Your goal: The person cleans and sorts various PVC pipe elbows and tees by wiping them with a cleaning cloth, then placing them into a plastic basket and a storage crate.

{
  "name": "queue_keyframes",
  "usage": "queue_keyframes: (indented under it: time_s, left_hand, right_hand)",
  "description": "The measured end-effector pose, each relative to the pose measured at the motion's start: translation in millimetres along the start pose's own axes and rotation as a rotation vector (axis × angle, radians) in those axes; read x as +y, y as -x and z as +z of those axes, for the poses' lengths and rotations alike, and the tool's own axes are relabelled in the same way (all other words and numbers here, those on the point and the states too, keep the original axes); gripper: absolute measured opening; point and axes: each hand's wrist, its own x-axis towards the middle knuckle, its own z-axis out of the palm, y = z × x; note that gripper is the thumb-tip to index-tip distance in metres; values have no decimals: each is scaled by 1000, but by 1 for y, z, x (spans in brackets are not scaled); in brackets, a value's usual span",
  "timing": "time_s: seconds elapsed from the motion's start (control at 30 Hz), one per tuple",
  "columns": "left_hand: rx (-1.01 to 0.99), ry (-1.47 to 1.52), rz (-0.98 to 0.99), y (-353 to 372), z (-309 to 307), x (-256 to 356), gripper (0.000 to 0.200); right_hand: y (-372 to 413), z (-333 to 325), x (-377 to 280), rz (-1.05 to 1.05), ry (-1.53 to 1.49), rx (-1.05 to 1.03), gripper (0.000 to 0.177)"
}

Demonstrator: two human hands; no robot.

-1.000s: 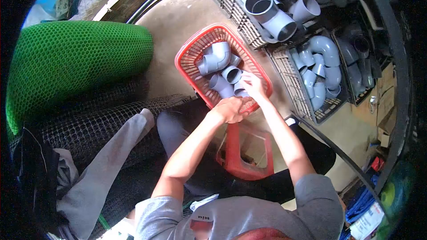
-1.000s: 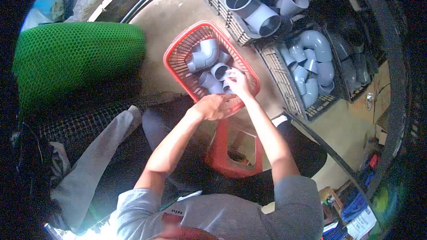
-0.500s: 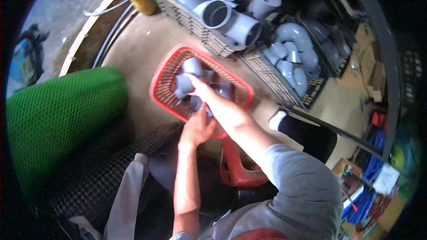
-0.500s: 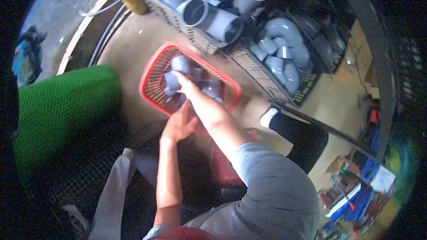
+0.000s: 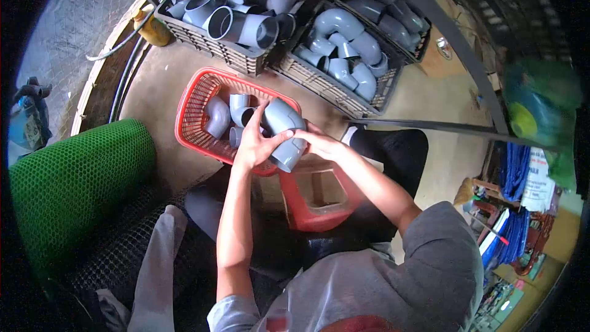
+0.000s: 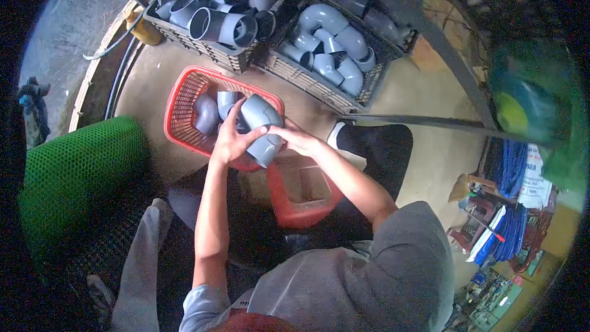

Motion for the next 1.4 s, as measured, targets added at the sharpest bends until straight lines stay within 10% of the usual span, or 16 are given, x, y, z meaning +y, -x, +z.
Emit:
queue_keyframes:
  time_s: [0.13, 0.33, 0.5, 0.87, 1.0, 1.07, 1.17, 1.3, 1.4]
  left_hand:
    - [-9, -83, 223, -10, 18, 3, 66]
    - [102, -152, 88, -6, 26, -26, 62]
    - [1, -274, 103, 1, 28, -49, 61]
    - [-83, -265, -9, -1, 12, -37, 64]
    - [20, -302, -35, -8, 0, -62, 56]
    - [80, -294, -56, -6, -9, -72, 53]
    - [121, -279, -33, 0, -25, -59, 46]
    - [192, -195, -40, 7, -40, -50, 42]
    - [242, -119, -43, 11, -48, -46, 41]
  right_hand:
    - [40, -33, -28, -96, 149, 200, 92]
    - [69, -122, -101, -696, 1157, 773, 105]
    - [39, -213, -112, -249, 1679, 1005, 101]
    - [-9, -275, -70, -158, 1555, 704, 92]
    - [-6, -238, -57, -469, 1720, 872, 73]
    - [-4, -172, -58, -777, 1387, 765, 52]
    - [-31, -92, -12, -611, 1021, 424, 30]
    - [-136, -55, 88, -235, 814, 65, 47]
    - [-184, -21, 117, 318, -163, 182, 67]
